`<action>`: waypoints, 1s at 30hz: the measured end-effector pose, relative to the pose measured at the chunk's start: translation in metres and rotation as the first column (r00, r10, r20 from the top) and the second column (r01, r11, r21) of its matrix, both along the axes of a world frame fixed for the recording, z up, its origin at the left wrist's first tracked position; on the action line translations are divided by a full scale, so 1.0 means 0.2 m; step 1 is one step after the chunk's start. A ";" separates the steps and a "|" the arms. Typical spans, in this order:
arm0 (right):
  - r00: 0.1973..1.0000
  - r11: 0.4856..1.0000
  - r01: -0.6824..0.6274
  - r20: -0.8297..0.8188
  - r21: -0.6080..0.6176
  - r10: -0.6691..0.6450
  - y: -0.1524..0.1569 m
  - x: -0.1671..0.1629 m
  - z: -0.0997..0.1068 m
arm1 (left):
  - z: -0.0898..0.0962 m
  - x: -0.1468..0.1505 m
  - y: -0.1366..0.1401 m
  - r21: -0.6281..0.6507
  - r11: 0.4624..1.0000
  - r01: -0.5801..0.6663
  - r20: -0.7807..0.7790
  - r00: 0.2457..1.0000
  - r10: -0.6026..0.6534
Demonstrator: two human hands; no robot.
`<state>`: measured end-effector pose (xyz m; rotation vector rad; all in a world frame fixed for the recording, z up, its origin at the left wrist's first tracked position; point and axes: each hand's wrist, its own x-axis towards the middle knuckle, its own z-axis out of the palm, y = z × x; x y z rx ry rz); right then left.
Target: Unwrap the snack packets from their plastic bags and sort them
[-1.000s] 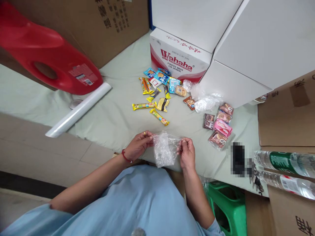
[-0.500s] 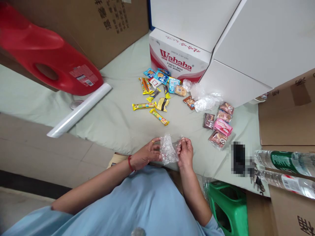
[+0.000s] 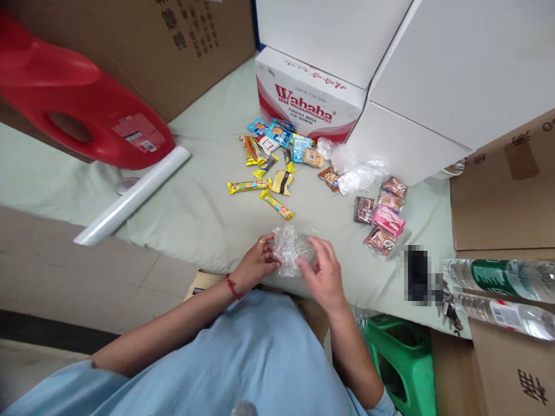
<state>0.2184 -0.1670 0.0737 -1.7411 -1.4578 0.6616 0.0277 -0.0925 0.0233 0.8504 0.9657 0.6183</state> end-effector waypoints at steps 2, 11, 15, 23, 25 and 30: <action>0.982 0.979 -0.184 0.038 -0.085 0.187 0.03 -0.05 0.01 | 0.00 0.01 -0.01 0.024 1.000 0.005 0.005 1.000 -0.005; 0.847 0.979 0.123 -0.496 -0.165 -0.190 0.03 0.04 -0.10 | -0.03 -0.11 0.06 -0.002 0.995 -0.096 -0.037 0.995 0.096; 0.674 0.942 0.197 -0.659 -0.273 -0.332 0.00 0.02 -0.11 | -0.03 -0.12 0.10 0.128 0.984 -0.123 -0.178 0.973 0.145; 0.443 0.948 0.066 -0.842 -0.311 -0.307 -0.01 -0.05 -0.10 | 0.05 -0.06 0.11 0.217 0.976 -0.008 -0.316 0.946 0.078; 0.391 0.951 0.030 -0.872 -0.308 -0.295 -0.01 -0.06 -0.09 | 0.07 -0.03 0.10 0.132 0.991 0.032 -0.296 0.955 0.008; 0.369 0.957 -0.030 -0.894 -0.287 -0.256 -0.02 -0.08 -0.09 | 0.08 0.06 0.09 0.019 0.998 0.057 -0.195 0.979 -0.052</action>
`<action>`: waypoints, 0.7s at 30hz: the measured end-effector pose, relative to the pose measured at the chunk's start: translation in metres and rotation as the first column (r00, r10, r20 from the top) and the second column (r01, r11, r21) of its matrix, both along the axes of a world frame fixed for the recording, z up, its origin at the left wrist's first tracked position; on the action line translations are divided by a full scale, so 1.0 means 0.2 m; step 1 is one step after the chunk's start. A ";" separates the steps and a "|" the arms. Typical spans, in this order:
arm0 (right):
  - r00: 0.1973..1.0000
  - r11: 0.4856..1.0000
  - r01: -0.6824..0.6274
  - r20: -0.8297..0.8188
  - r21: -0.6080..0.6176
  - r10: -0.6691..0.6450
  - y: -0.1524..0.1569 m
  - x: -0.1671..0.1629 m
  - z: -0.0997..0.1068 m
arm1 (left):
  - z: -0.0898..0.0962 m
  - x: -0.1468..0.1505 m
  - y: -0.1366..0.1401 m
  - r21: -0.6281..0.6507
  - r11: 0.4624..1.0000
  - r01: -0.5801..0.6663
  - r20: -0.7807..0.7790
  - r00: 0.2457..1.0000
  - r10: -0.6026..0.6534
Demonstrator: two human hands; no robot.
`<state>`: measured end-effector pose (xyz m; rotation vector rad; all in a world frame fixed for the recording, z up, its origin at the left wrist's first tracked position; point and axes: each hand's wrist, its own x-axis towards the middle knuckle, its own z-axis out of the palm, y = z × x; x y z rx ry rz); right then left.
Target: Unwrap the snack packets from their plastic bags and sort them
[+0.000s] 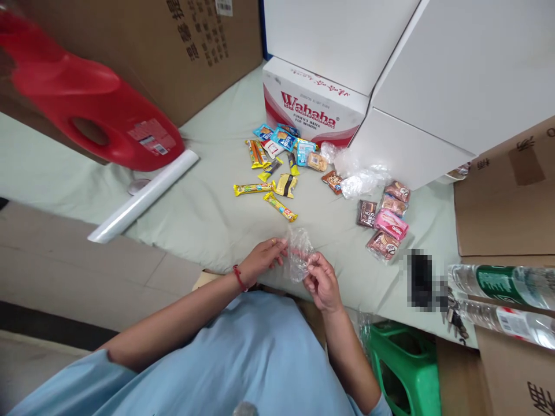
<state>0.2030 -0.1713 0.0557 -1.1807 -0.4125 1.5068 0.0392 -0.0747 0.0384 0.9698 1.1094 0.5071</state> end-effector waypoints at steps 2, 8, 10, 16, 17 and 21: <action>1.000 1.000 -0.019 -0.002 0.006 0.019 -0.01 0.00 0.00 | -0.01 0.02 0.01 -0.039 0.999 -0.010 0.054 0.998 0.012; 0.997 0.996 0.080 -0.016 0.027 -0.079 -0.04 0.03 -0.02 | 0.00 0.02 0.04 -0.134 0.989 -0.061 0.164 0.983 0.083; 0.992 0.991 0.128 -0.018 0.028 -0.128 -0.05 0.05 -0.03 | 0.01 0.01 0.05 -0.168 0.984 -0.057 0.172 0.981 0.086; 0.990 0.994 0.096 -0.113 0.047 -0.090 -0.05 0.07 -0.02 | 0.03 0.07 0.01 -0.251 0.968 0.028 0.200 0.980 0.023; 0.987 0.994 0.092 -0.136 0.052 -0.084 -0.05 0.07 -0.02 | 0.03 0.08 0.01 -0.258 0.965 0.040 0.219 0.976 0.018; 0.978 0.992 0.103 -0.188 0.070 -0.088 -0.05 0.05 -0.02 | 0.04 0.10 0.02 -0.273 0.961 0.053 0.295 0.955 0.031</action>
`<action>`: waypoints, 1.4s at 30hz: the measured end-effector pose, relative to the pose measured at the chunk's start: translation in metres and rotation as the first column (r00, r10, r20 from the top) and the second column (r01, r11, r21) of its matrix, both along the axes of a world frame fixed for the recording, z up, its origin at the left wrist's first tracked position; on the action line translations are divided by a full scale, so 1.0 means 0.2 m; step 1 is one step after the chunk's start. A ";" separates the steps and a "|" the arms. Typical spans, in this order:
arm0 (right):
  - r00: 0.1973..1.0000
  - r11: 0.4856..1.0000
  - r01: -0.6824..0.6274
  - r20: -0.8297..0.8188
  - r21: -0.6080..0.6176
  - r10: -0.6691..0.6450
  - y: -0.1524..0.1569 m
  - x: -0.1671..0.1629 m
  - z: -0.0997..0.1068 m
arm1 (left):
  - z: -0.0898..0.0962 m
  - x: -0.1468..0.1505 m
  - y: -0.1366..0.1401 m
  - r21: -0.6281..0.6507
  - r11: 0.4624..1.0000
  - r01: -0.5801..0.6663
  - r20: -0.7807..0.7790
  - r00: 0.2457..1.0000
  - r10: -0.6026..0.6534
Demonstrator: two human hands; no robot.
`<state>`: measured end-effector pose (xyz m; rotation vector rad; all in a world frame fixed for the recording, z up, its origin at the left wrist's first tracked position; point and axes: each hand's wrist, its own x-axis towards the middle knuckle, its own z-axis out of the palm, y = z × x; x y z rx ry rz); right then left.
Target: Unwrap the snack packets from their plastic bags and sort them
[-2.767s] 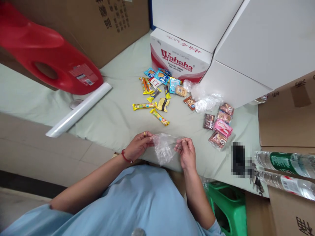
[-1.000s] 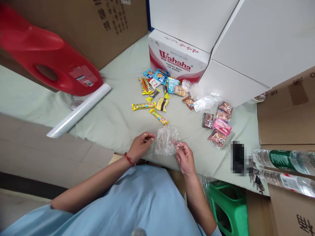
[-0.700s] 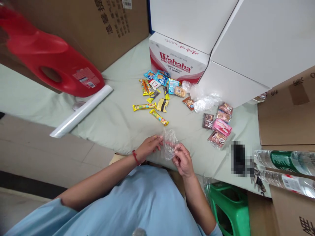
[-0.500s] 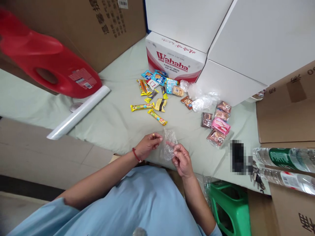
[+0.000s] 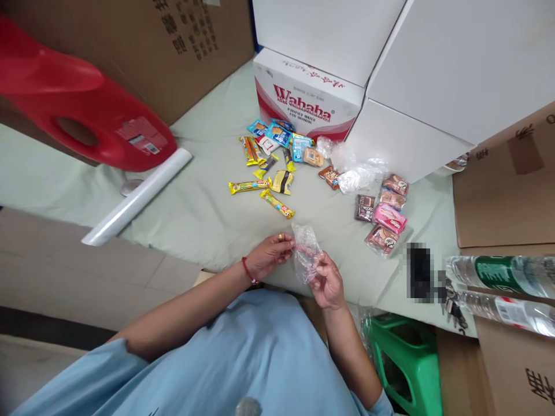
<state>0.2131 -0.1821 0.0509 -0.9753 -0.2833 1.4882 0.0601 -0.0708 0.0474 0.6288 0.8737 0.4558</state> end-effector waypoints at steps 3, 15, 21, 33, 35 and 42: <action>1.000 1.000 -0.004 0.011 -0.008 0.004 -0.01 0.00 -0.01 | 0.00 -0.03 0.02 -0.008 1.000 0.000 0.010 1.000 0.000; 0.996 0.999 -0.015 0.084 -0.036 0.018 0.05 -0.05 0.04 | 0.01 -0.05 -0.02 0.005 0.999 0.052 0.071 0.996 -0.052; 0.939 0.998 -0.068 0.337 -0.017 0.070 0.07 -0.01 0.05 | -0.02 -0.10 0.04 0.121 0.983 -0.139 0.006 0.990 0.139; 0.676 0.964 -0.226 0.690 -0.140 0.258 0.27 0.19 0.10 | 0.03 -0.14 -0.01 0.425 0.902 -0.074 0.009 0.997 0.078; 0.643 0.958 -0.260 0.718 -0.121 0.266 0.30 0.15 0.09 | 0.03 -0.13 -0.01 0.341 0.931 -0.131 0.024 0.991 0.130; 0.629 0.988 -0.143 0.765 -0.060 0.137 0.30 0.09 0.06 | 0.07 -0.18 0.02 0.007 0.961 -0.276 0.183 0.945 0.270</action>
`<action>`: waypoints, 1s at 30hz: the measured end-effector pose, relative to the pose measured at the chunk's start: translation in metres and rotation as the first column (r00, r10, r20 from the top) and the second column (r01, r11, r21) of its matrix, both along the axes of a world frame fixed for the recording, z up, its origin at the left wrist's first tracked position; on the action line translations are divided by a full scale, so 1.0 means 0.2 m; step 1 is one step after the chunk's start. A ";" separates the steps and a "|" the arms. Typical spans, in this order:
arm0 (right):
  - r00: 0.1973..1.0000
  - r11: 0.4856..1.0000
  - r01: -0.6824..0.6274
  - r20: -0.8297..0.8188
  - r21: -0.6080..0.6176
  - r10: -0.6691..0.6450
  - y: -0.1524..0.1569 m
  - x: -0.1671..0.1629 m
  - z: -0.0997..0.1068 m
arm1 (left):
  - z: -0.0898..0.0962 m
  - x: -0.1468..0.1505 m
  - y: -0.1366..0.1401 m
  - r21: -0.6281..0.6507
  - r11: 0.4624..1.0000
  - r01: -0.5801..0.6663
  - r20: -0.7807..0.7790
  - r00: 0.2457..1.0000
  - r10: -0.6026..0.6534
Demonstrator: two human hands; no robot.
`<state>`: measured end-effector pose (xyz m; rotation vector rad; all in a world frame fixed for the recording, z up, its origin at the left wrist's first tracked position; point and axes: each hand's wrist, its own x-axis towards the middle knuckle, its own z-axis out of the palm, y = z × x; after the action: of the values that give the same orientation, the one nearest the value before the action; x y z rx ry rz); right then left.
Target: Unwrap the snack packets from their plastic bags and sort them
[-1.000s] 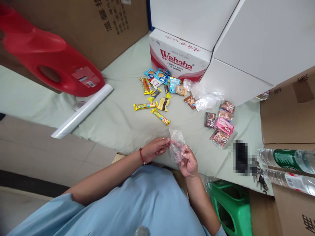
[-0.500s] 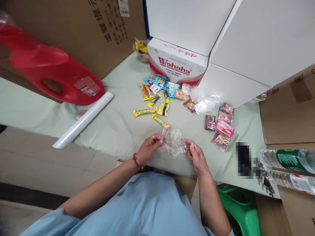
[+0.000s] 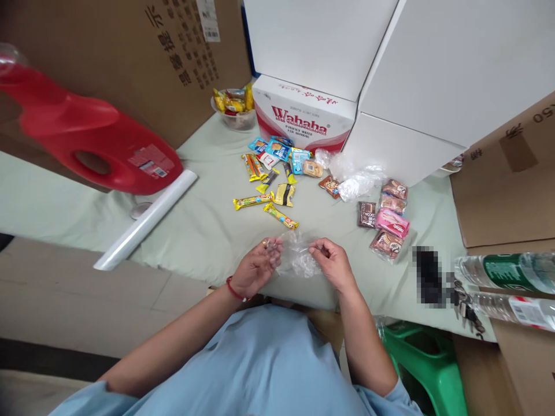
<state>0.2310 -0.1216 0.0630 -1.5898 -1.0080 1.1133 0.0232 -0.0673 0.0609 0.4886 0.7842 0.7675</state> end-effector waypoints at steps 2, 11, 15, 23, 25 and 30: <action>0.998 0.998 0.055 -0.007 0.002 -0.055 -0.01 0.00 0.00 | 0.01 0.00 0.01 0.019 1.000 0.016 -0.042 0.999 -0.015; 0.966 0.965 0.255 -0.051 0.063 -0.252 -0.15 0.01 -0.07 | -0.06 0.01 0.10 0.089 0.983 -0.164 -0.349 0.919 0.185; 0.979 0.976 0.205 -0.037 0.073 -0.203 -0.24 0.02 -0.11 | -0.06 -0.02 0.12 0.030 0.973 -0.227 -0.285 0.931 0.226; 0.990 0.989 0.118 -0.061 -0.085 -0.124 -0.35 0.13 -0.12 | -0.09 -0.05 0.11 -0.106 0.962 -0.252 -0.145 0.961 0.236; 0.993 0.990 0.108 -0.037 -0.087 -0.112 -0.34 0.19 -0.11 | -0.08 -0.05 0.10 -0.102 0.972 -0.211 -0.141 0.970 0.196; 0.937 0.937 0.349 0.026 0.020 -0.350 -0.19 0.33 -0.08 | -0.02 -0.05 0.06 -0.046 0.998 -0.030 -0.109 0.994 0.025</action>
<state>0.2966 -0.1591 0.0468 -1.6969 -0.7113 0.8376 0.0133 -0.0558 0.0566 0.4802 0.9098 0.7511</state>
